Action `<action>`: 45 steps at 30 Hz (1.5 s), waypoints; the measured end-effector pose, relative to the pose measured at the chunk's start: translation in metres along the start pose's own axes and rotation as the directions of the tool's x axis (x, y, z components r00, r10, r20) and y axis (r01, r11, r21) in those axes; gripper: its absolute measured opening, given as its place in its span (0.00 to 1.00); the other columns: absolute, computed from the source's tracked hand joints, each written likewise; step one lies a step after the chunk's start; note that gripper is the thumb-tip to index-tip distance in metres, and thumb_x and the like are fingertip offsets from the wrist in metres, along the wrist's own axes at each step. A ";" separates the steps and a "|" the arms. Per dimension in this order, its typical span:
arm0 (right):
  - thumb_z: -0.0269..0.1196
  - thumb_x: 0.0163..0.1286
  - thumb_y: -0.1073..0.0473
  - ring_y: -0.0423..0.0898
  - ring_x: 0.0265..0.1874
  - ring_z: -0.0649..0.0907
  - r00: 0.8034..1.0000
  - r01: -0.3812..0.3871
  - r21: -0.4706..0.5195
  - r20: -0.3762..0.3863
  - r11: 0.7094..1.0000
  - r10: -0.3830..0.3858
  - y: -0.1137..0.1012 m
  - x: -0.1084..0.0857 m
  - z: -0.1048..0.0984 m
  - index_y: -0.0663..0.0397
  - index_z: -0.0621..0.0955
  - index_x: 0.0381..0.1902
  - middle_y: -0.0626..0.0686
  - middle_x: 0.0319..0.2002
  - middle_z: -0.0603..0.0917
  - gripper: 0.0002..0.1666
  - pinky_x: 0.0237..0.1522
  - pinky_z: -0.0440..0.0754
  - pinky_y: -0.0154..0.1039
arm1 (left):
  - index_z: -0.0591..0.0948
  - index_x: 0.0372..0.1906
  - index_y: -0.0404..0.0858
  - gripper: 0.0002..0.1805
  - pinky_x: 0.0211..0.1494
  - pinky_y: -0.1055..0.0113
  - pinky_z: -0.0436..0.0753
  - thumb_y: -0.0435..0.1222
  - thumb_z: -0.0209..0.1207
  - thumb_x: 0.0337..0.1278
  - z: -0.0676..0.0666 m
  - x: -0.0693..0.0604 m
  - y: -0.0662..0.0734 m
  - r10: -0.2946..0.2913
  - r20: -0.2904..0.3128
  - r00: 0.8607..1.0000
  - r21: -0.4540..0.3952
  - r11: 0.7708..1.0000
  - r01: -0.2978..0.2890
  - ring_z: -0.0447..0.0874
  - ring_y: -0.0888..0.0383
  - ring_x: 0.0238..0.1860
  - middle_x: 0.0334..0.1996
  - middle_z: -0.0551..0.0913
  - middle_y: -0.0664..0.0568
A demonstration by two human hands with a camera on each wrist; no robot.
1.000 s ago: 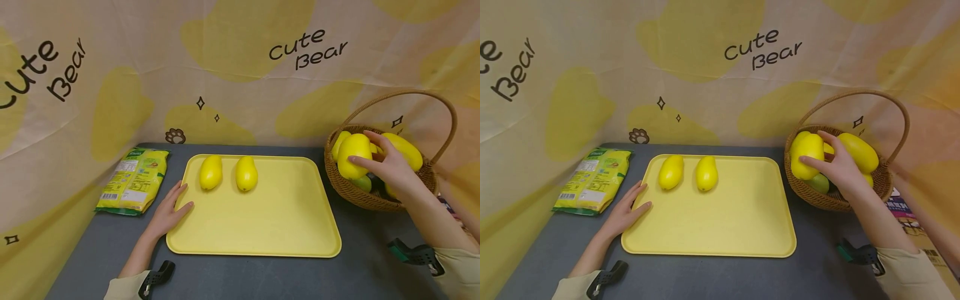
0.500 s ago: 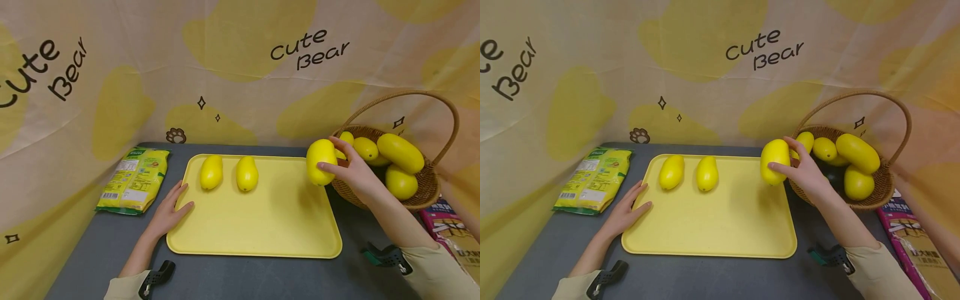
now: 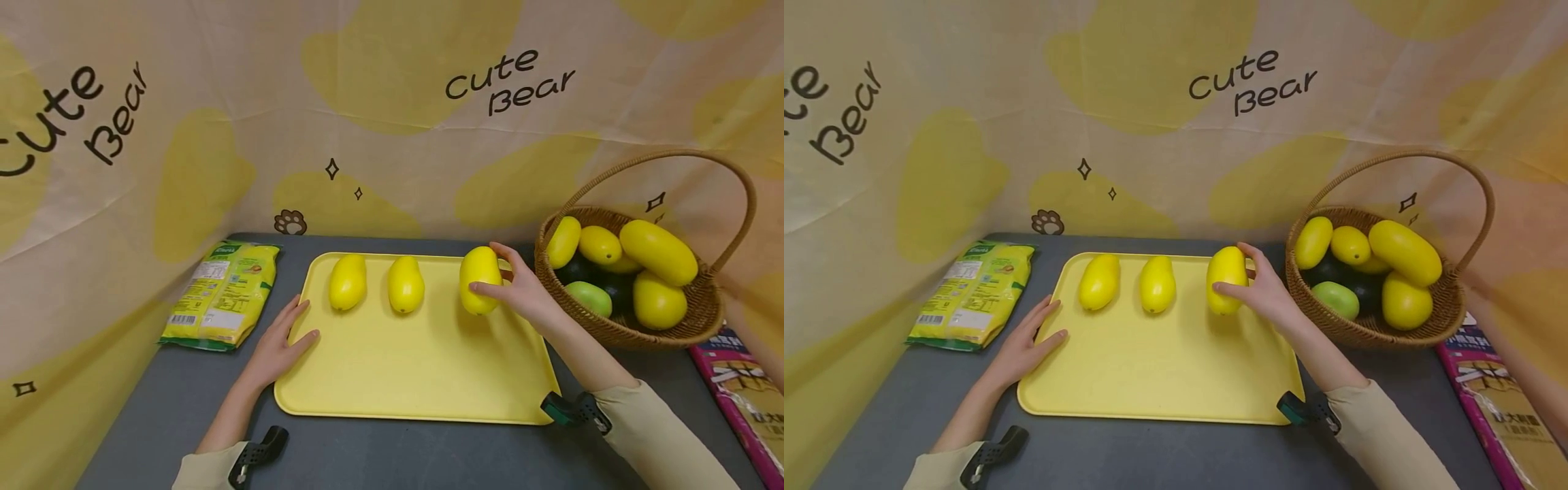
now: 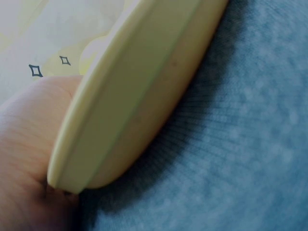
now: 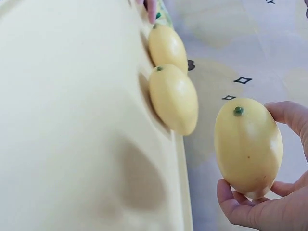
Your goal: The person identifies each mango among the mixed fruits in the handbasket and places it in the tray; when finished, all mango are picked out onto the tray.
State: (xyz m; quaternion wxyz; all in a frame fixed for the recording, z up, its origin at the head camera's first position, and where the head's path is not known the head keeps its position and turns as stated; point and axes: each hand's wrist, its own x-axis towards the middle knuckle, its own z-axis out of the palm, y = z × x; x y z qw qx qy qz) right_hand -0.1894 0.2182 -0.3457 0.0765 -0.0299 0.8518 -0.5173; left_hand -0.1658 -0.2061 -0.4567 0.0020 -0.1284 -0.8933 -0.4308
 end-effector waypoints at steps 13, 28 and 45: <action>0.71 0.61 0.51 0.66 0.66 0.65 0.999 0.038 -0.144 -0.008 0.989 -0.040 0.025 0.034 0.028 0.57 0.52 0.76 0.63 0.74 0.54 0.56 0.62 0.69 0.59 | 0.61 0.74 0.34 0.36 0.69 0.37 0.55 0.44 0.59 0.67 0.001 0.000 -0.001 -0.005 -0.001 1.000 0.002 1.000 0.005 0.49 0.37 0.74 0.76 0.50 0.39; 0.70 0.62 0.50 0.66 0.65 0.67 0.999 0.035 -0.205 0.011 0.978 -0.033 0.036 0.052 0.043 0.59 0.53 0.76 0.65 0.73 0.57 0.55 0.64 0.67 0.58 | 0.61 0.74 0.35 0.36 0.69 0.37 0.55 0.44 0.59 0.67 0.000 0.000 0.000 -0.007 0.002 1.000 0.006 1.000 0.007 0.49 0.37 0.74 0.76 0.50 0.39; 0.67 0.64 0.47 0.63 0.68 0.64 1.000 -0.010 -0.120 0.024 0.993 0.013 0.048 0.059 0.042 0.52 0.52 0.78 0.60 0.74 0.56 0.53 0.65 0.66 0.57 | 0.61 0.74 0.33 0.36 0.68 0.36 0.55 0.42 0.59 0.67 -0.001 0.000 0.001 0.007 0.002 1.000 0.003 1.000 -0.007 0.49 0.36 0.73 0.76 0.50 0.38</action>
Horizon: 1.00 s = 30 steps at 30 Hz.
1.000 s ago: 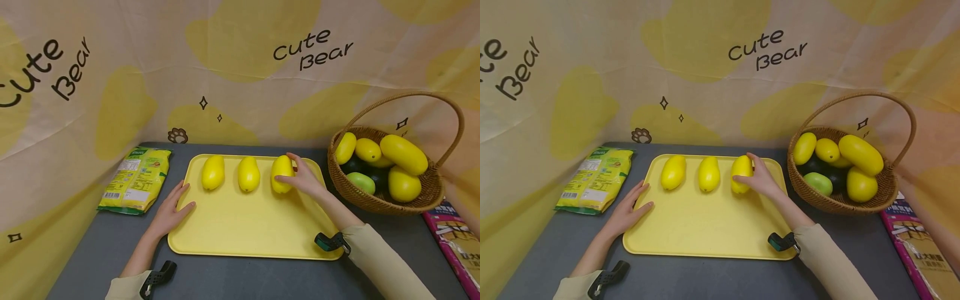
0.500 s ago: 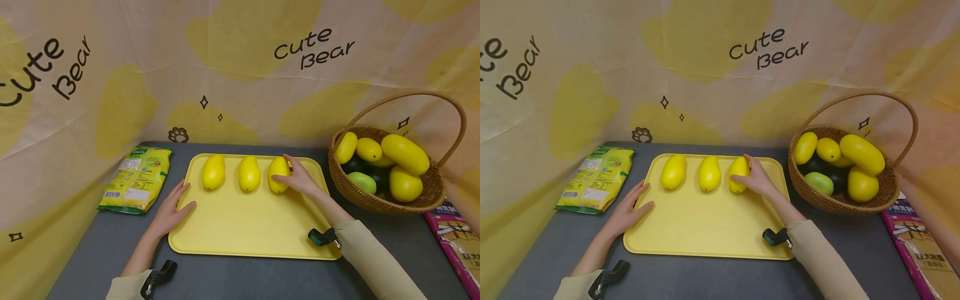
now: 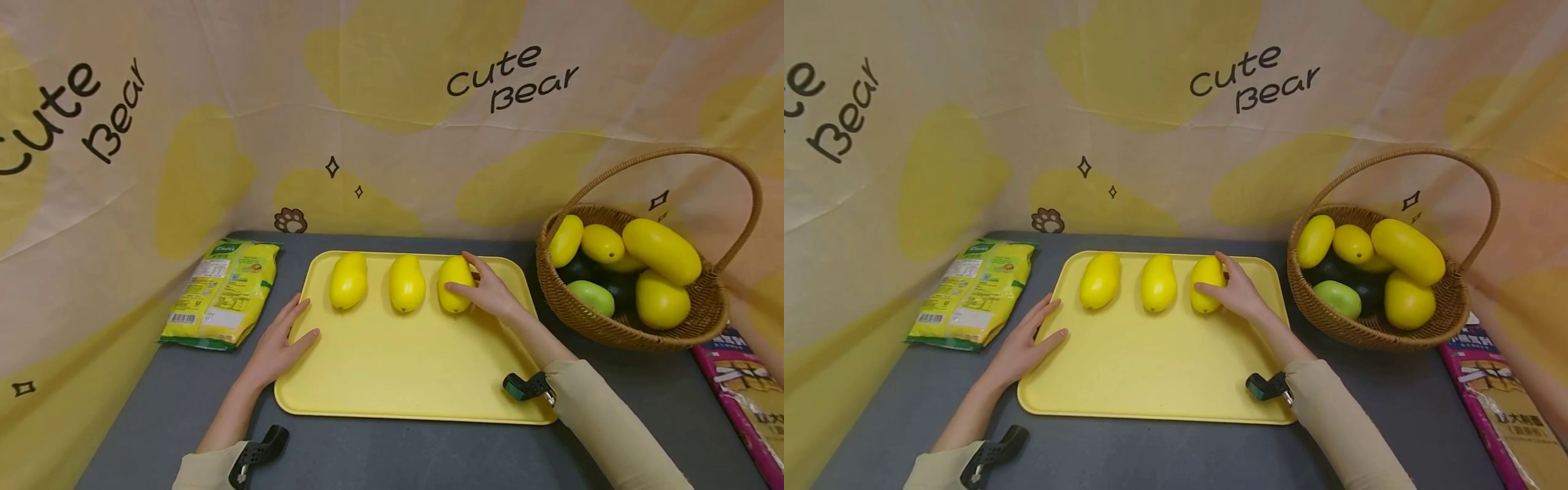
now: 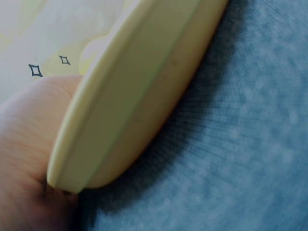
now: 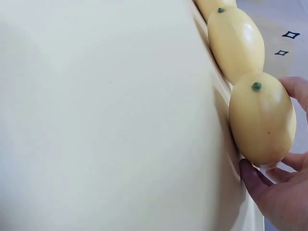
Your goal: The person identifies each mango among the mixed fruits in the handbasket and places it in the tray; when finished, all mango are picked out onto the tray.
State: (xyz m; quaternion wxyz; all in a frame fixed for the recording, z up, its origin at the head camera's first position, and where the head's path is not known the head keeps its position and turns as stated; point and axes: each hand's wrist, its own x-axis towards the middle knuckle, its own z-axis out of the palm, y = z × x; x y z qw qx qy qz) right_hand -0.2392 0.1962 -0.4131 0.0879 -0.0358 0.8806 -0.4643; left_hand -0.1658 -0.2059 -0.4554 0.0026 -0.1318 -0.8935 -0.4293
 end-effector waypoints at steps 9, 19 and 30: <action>0.67 0.65 0.47 0.63 0.70 0.61 1.000 0.004 0.011 0.009 1.000 -0.004 -0.001 -0.003 0.000 0.53 0.51 0.78 0.61 0.75 0.54 0.53 0.67 0.63 0.59 | 0.61 0.74 0.34 0.36 0.68 0.37 0.55 0.43 0.59 0.67 0.001 0.000 -0.002 0.001 0.000 1.000 -0.003 1.000 -0.001 0.49 0.36 0.73 0.76 0.50 0.38; 0.67 0.66 0.48 0.63 0.70 0.61 1.000 0.015 0.026 0.016 1.000 -0.015 -0.002 -0.005 -0.001 0.52 0.49 0.78 0.62 0.75 0.52 0.54 0.66 0.64 0.59 | 0.62 0.73 0.33 0.36 0.68 0.37 0.56 0.41 0.60 0.66 0.002 0.000 -0.002 0.013 -0.010 1.000 -0.010 1.000 -0.013 0.50 0.36 0.73 0.76 0.51 0.38; 0.65 0.68 0.50 0.65 0.70 0.61 0.999 0.042 0.029 -0.002 0.999 -0.042 -0.002 -0.010 -0.002 0.56 0.51 0.77 0.63 0.75 0.50 0.51 0.67 0.62 0.59 | 0.61 0.74 0.33 0.36 0.68 0.37 0.55 0.42 0.59 0.67 0.001 0.000 -0.002 0.003 -0.005 1.000 -0.003 1.000 -0.003 0.49 0.36 0.73 0.76 0.50 0.38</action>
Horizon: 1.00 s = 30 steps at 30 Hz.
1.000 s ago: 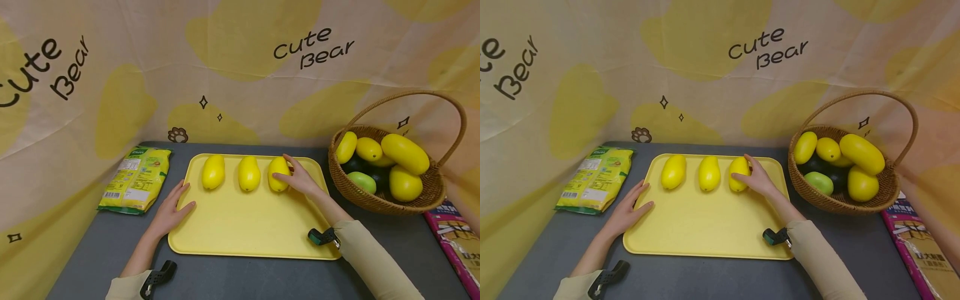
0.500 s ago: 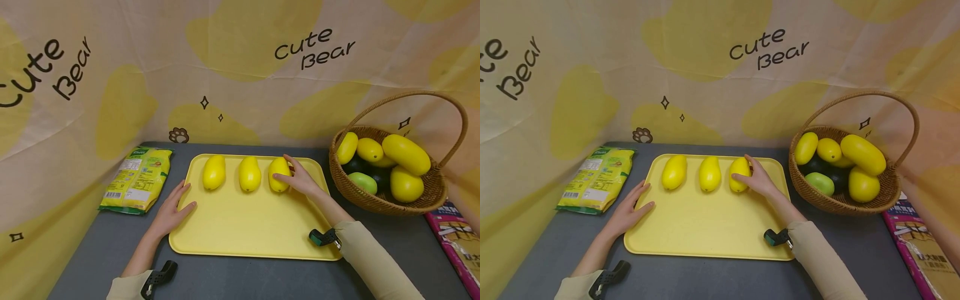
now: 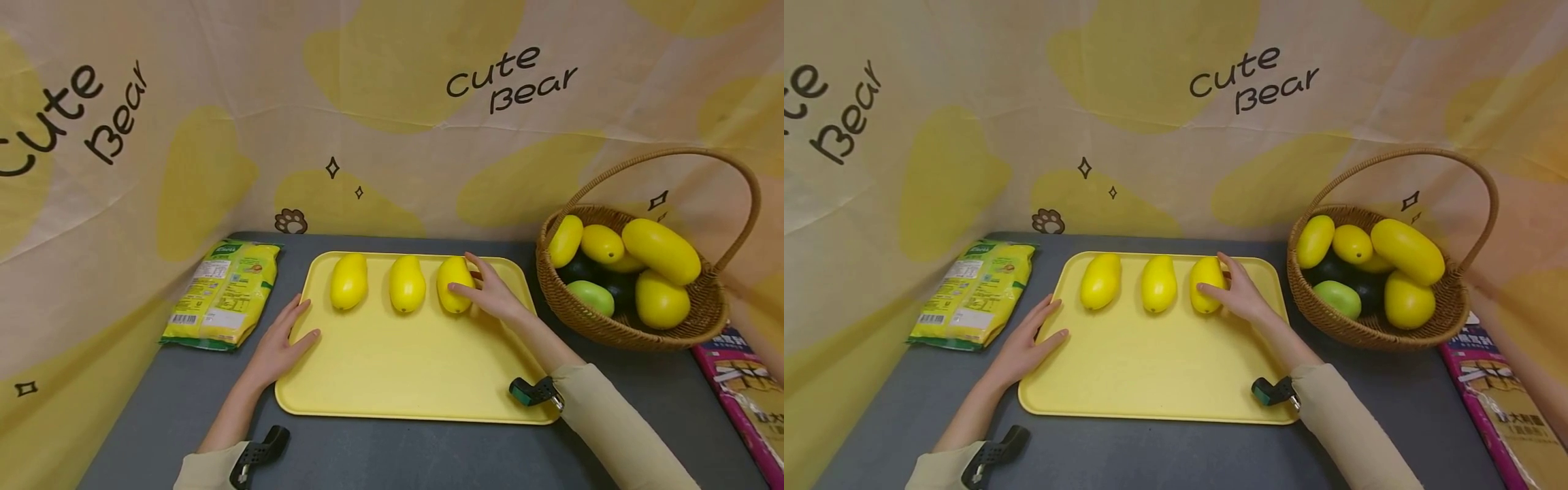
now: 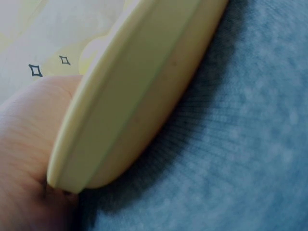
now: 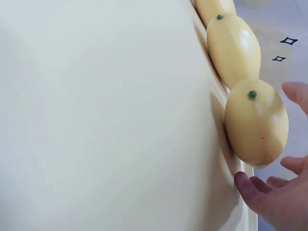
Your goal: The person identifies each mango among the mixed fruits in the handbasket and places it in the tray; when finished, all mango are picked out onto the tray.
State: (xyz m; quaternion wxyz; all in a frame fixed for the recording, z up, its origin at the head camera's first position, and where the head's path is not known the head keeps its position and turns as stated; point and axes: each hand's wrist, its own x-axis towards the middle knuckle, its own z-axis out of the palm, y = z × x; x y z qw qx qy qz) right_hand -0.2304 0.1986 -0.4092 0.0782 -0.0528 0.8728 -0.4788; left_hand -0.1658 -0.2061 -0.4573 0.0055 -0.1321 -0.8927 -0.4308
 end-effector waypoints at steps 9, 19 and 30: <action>0.63 0.70 0.54 0.62 0.69 0.62 0.996 -0.003 0.091 -0.091 0.996 0.012 -0.012 -0.025 -0.009 0.53 0.59 0.75 0.62 0.74 0.52 0.41 0.62 0.70 0.59 | 0.61 0.74 0.34 0.36 0.68 0.37 0.55 0.43 0.59 0.67 0.000 -0.001 0.002 -0.014 0.005 1.000 0.006 1.000 0.013 0.49 0.37 0.73 0.76 0.50 0.39; 0.61 0.72 0.55 0.60 0.69 0.64 0.996 0.064 0.091 -0.075 0.994 -0.057 -0.030 -0.062 -0.030 0.50 0.63 0.73 0.55 0.74 0.57 0.35 0.62 0.68 0.61 | 0.61 0.73 0.33 0.36 0.69 0.37 0.55 0.43 0.59 0.67 -0.001 -0.001 0.003 -0.014 0.000 1.000 0.008 1.000 0.014 0.49 0.37 0.73 0.76 0.50 0.39; 0.60 0.73 0.55 0.58 0.68 0.66 0.993 0.099 0.052 -0.062 0.994 -0.096 -0.043 -0.094 -0.060 0.49 0.63 0.73 0.55 0.73 0.58 0.34 0.60 0.71 0.60 | 0.61 0.73 0.33 0.36 0.68 0.37 0.55 0.42 0.59 0.67 0.000 -0.001 0.003 -0.001 -0.001 1.000 0.006 1.000 0.001 0.49 0.36 0.73 0.76 0.50 0.38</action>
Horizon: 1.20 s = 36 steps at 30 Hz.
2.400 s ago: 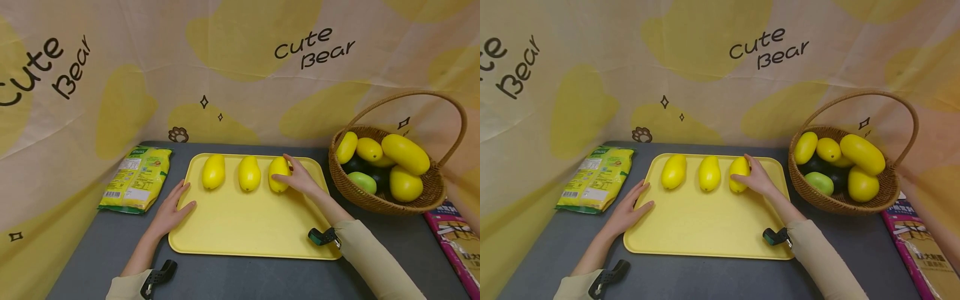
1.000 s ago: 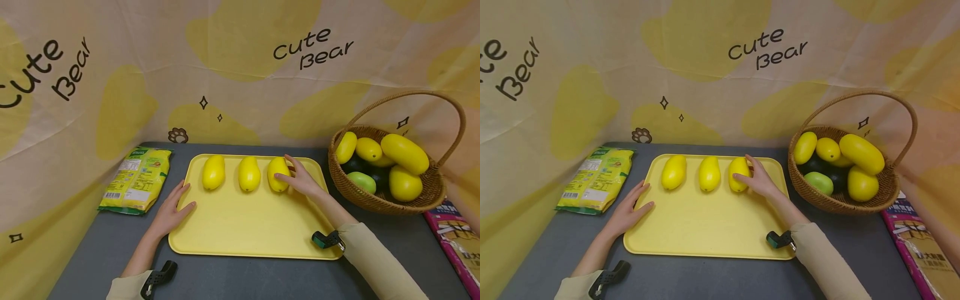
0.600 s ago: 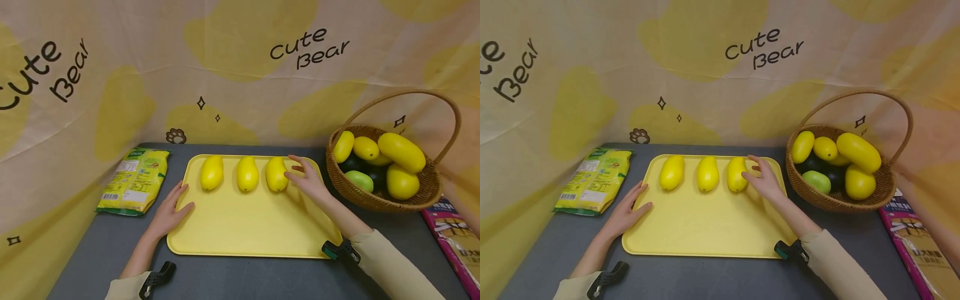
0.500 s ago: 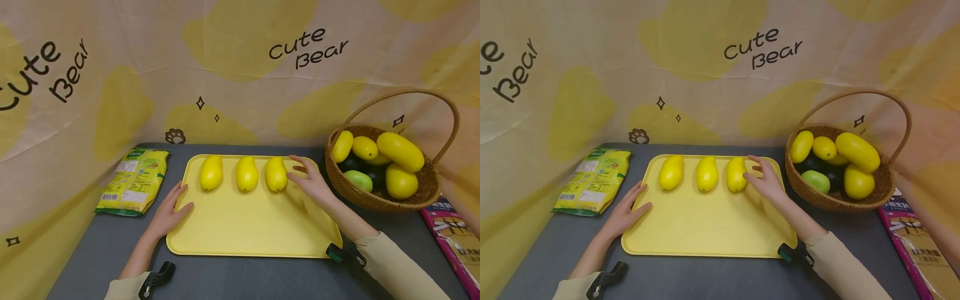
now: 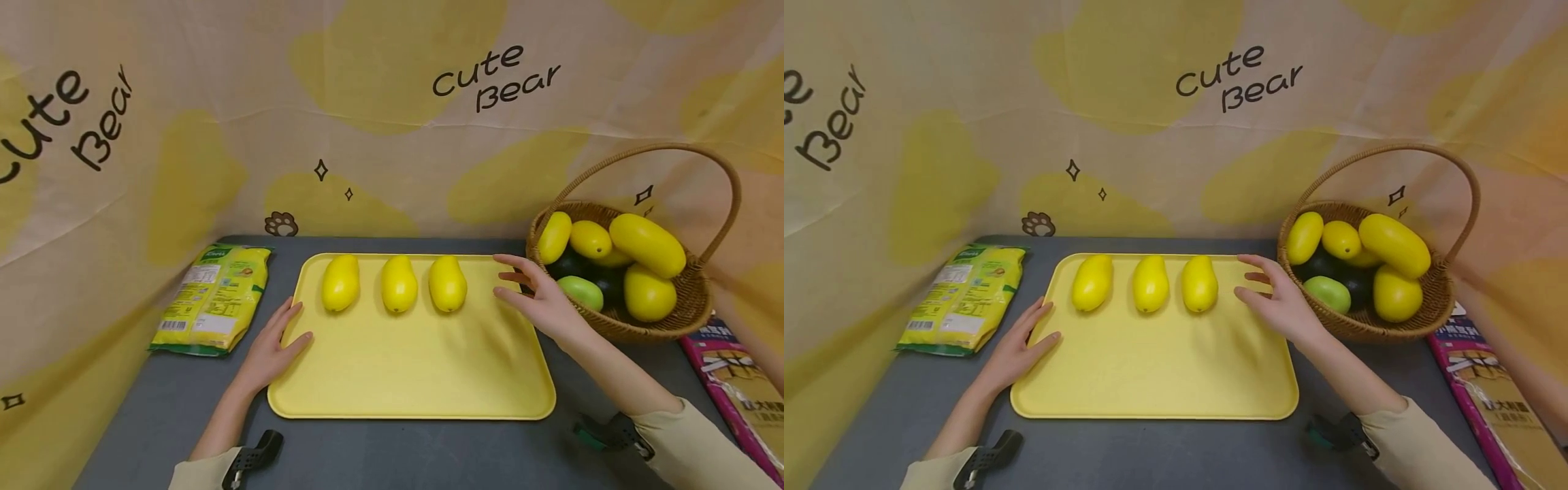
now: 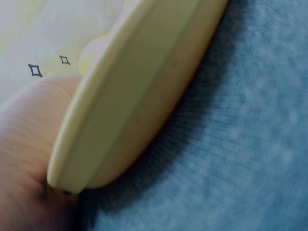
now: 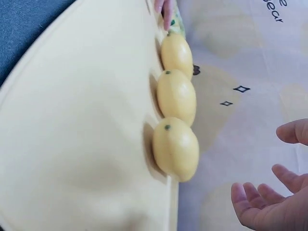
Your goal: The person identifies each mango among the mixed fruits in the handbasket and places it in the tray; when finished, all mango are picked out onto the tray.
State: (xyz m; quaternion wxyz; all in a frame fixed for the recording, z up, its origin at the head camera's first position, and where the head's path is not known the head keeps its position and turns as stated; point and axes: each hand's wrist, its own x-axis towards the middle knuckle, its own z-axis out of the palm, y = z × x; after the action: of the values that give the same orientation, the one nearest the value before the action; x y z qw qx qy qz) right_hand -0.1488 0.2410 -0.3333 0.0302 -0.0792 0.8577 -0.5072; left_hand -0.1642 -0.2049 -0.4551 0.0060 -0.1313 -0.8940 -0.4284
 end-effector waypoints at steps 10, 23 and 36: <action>0.59 0.74 0.51 0.45 0.57 0.75 0.994 0.072 -0.222 -0.069 0.972 -0.089 -0.014 -0.011 -0.053 0.47 0.69 0.70 0.56 0.62 0.72 0.30 0.41 0.75 0.24 | 0.61 0.74 0.35 0.36 0.68 0.37 0.55 0.43 0.58 0.67 -0.001 0.000 -0.001 -0.006 0.004 1.000 0.003 1.000 0.006 0.48 0.37 0.74 0.76 0.50 0.39; 0.53 0.75 0.44 0.71 0.58 0.68 0.996 -0.087 -0.558 -0.056 0.826 0.067 -0.007 0.018 -0.149 0.62 0.65 0.69 0.73 0.65 0.64 0.35 0.53 0.66 0.67 | 0.60 0.74 0.35 0.37 0.68 0.36 0.55 0.45 0.59 0.67 -0.001 0.001 -0.003 -0.011 0.010 1.000 0.004 1.000 0.011 0.48 0.37 0.74 0.76 0.50 0.40; 0.63 0.64 0.42 0.77 0.45 0.70 0.982 -0.173 -0.782 -0.090 0.598 0.167 0.035 0.037 -0.203 0.83 0.64 0.54 0.82 0.48 0.67 0.46 0.45 0.68 0.68 | 0.61 0.74 0.35 0.36 0.68 0.37 0.55 0.44 0.59 0.67 0.000 0.001 -0.001 -0.002 -0.001 1.000 0.013 1.000 0.002 0.49 0.37 0.74 0.76 0.51 0.40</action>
State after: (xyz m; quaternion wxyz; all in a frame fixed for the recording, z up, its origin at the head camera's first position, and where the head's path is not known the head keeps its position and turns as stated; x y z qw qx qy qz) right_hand -0.2160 0.4267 -0.2643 0.0374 -0.0007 0.9965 -0.0753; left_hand -0.1652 -0.2055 -0.4557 0.0070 -0.1299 -0.8969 -0.4226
